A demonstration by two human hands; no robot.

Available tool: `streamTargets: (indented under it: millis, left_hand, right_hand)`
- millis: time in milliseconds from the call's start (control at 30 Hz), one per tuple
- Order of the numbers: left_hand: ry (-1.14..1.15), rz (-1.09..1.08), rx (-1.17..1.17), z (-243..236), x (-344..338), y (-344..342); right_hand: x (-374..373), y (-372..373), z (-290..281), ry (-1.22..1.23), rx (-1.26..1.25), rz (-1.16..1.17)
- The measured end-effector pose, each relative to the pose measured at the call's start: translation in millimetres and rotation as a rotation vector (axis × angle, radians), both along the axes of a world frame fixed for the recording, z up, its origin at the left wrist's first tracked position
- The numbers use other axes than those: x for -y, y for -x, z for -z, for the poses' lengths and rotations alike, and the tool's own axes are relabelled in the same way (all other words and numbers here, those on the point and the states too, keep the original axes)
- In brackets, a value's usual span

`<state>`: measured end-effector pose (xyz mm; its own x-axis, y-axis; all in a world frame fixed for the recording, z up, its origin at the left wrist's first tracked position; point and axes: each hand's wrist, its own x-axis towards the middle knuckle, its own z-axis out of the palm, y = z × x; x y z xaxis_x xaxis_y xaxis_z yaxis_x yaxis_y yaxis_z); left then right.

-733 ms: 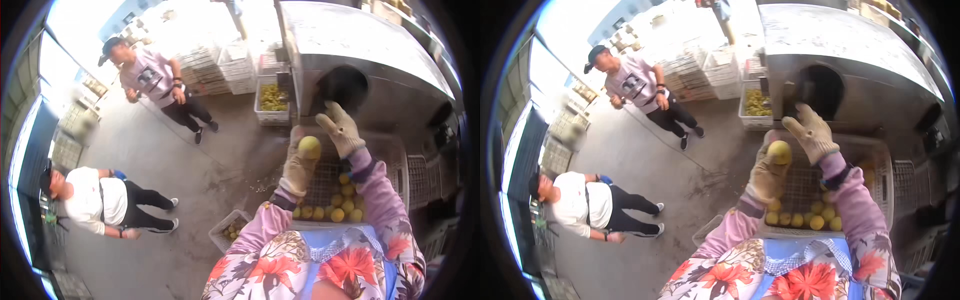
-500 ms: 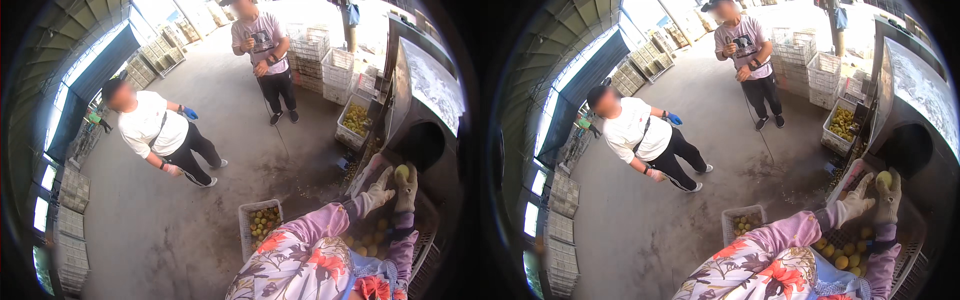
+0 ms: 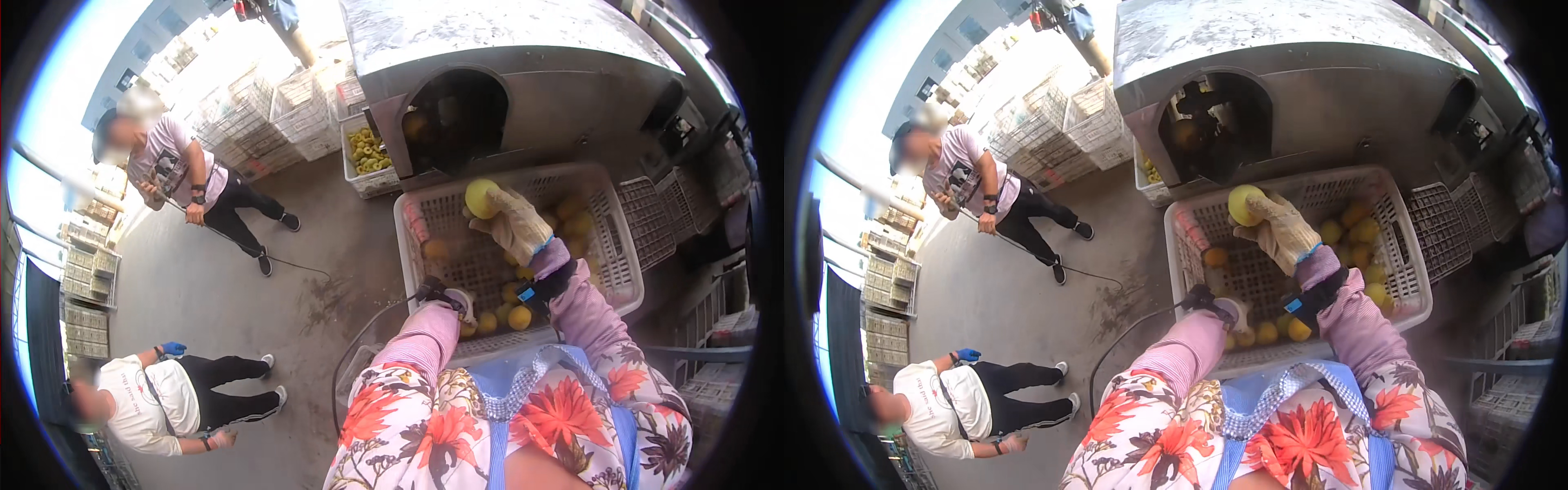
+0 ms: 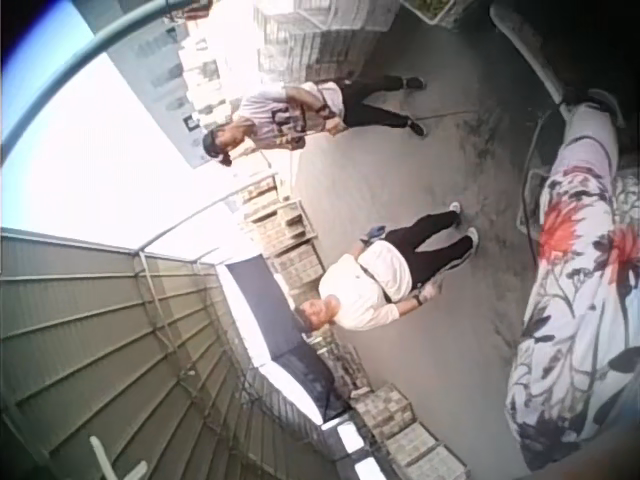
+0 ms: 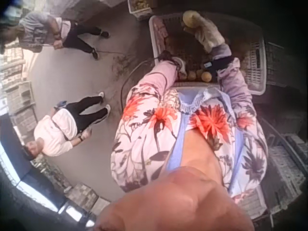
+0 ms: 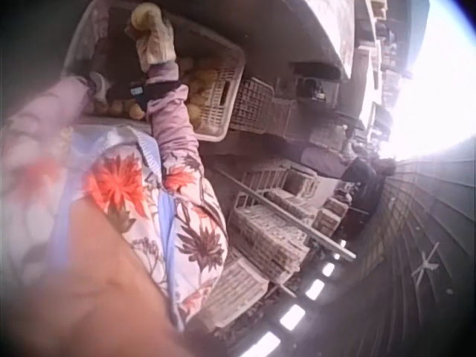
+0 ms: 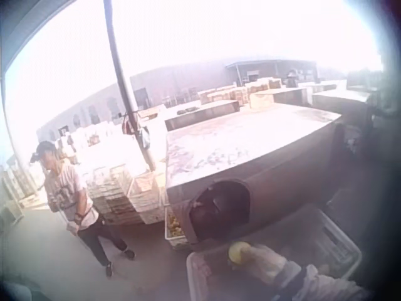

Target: The person picks yellow citrus fruits from a white plastic crate and places them into a processing machine. The person repeats this action continuously, handling the fruit one at a time or in small groups.

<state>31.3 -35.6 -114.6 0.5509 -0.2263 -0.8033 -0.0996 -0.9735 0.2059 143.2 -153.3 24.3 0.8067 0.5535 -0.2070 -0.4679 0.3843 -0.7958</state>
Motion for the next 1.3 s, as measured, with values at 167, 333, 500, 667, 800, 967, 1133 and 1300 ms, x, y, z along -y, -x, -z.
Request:
streamTargets:
  millis: [167,333,500,667,800,967,1133,1300]
  left_hand:
    - [0.078,-0.032,-0.097,78,40,41]
    - [0.122,-0.381,0.339,151,44,18]
    - [0.131,-0.326,0.387,165,28,16]
    - [-0.003,-0.238,0.148,112,34,10]
    - [0.022,-0.285,0.169,90,35,-7]
    - [0.067,-0.112,0.285,125,30,-17]
    - [0.248,-0.765,0.004,152,18,-35]
    - [1.579,-1.874,0.249,72,5,-59]
  right_hand:
    - [-30,-28,-30,0.944,0.977,0.281]
    - [-76,-72,-11,1.113,1.464,0.439]
    - [-113,-100,-18,1.071,1.305,0.392]
    - [-74,-112,-56,1.068,1.025,-0.042]
    - [23,-79,7,0.652,0.762,-0.215]
    - [80,-58,165,1.484,0.995,-0.769]
    - [80,-68,200,1.260,0.647,-0.699]
    - [83,-51,111,0.831,0.319,-0.462]
